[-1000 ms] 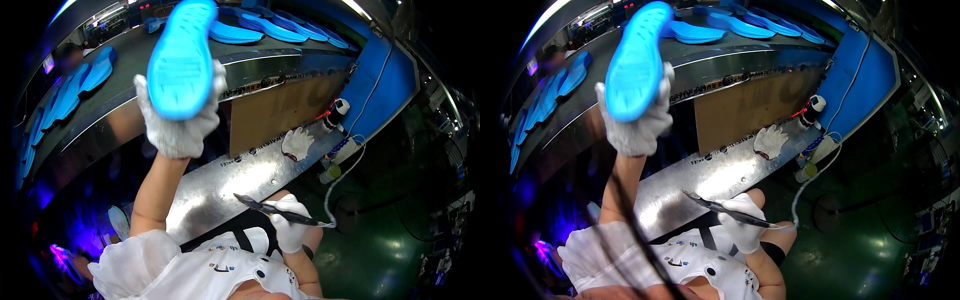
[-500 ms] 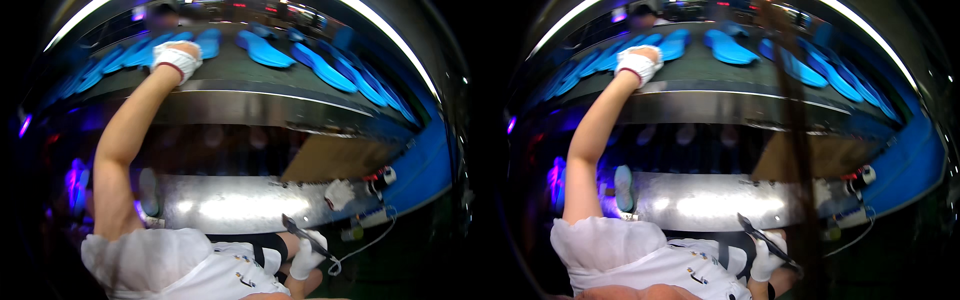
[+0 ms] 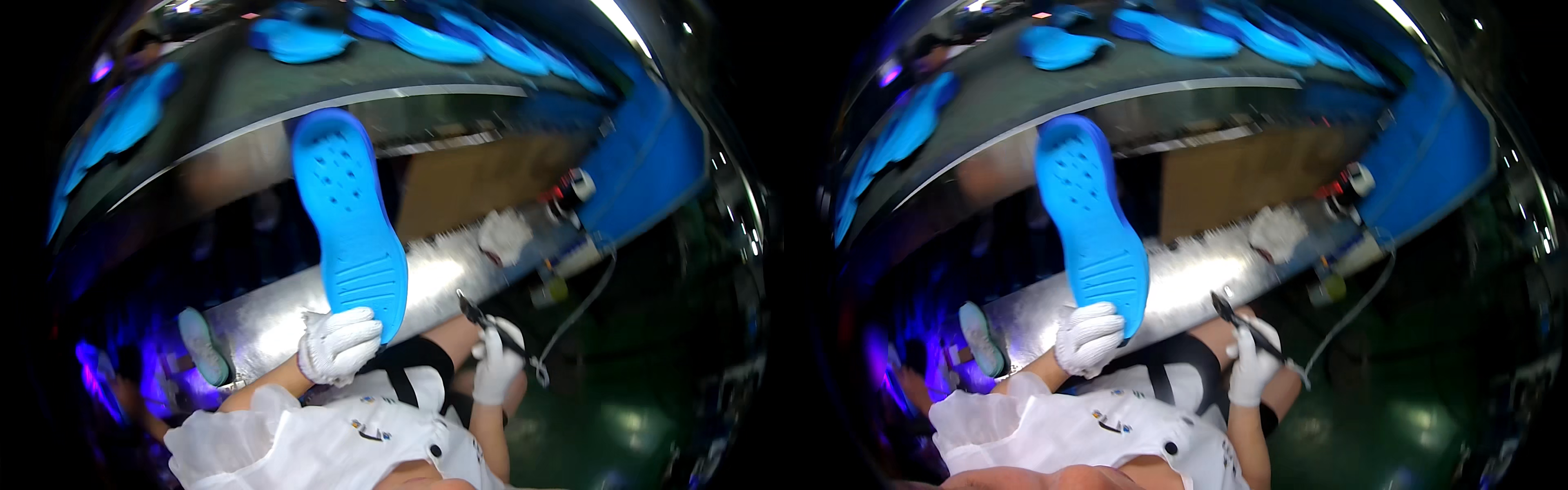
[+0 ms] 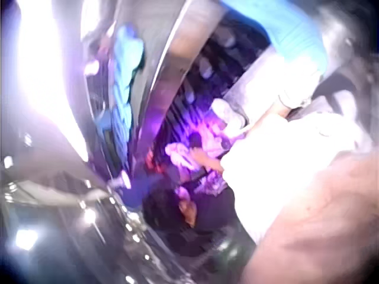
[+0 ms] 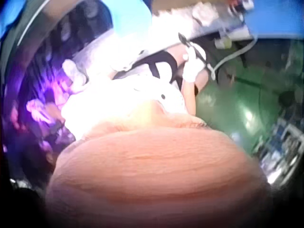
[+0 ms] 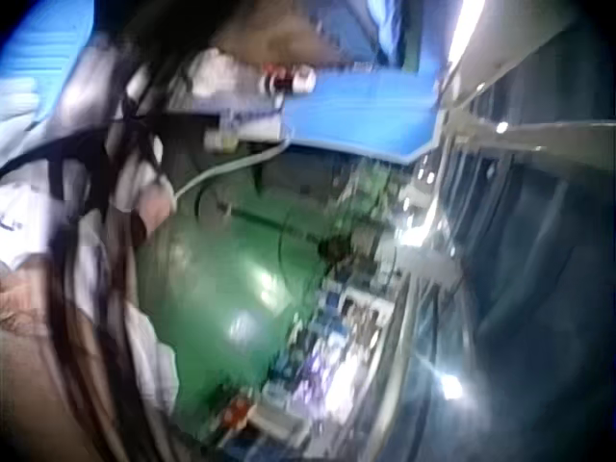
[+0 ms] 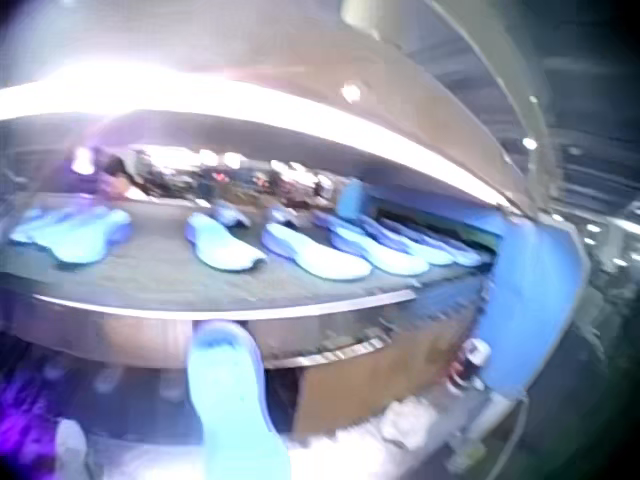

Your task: The person uses a handheld tool to trim excess material from the edges of blue slipper soles. They pick up a slipper from a conveyor belt, scrape the edges with the tool, and place the finished item back on the belt. The process is repeated for multiple units.

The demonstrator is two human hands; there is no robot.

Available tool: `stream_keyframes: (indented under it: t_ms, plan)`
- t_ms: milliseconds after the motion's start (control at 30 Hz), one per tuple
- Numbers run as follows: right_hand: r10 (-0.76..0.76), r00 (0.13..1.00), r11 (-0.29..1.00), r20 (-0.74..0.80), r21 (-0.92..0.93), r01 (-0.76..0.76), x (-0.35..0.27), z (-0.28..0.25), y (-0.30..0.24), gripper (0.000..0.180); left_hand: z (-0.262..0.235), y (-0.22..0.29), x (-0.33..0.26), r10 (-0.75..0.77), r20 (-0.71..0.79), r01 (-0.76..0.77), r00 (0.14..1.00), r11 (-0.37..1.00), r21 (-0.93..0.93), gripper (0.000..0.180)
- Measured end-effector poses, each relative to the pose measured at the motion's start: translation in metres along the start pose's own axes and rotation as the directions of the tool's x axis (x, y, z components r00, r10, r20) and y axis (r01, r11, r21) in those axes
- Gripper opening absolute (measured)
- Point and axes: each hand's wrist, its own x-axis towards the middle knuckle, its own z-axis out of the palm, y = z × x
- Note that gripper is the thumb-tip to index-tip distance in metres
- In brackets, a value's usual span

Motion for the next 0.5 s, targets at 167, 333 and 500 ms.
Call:
stream_keyframes:
  t_ms: [167,333,500]
  plan:
    - [0.133,0.990,0.990,-0.036,-0.038,-0.135,0.007,-0.011,0.032,0.021,0.114,-0.001,-0.062,-0.328,0.092,0.340,0.940,0.885,-0.318,0.037]
    - [0.016,0.994,0.968,0.112,-0.250,0.012,0.050,0.025,0.074,0.017,0.107,0.007,-0.047,-0.896,0.386,0.807,0.220,-0.055,-0.587,0.036]
    - [-0.175,0.960,0.642,0.220,-0.713,0.281,0.059,0.077,0.108,0.033,0.134,-0.029,-0.017,-0.395,0.895,0.083,-0.205,-0.919,-0.386,0.073]
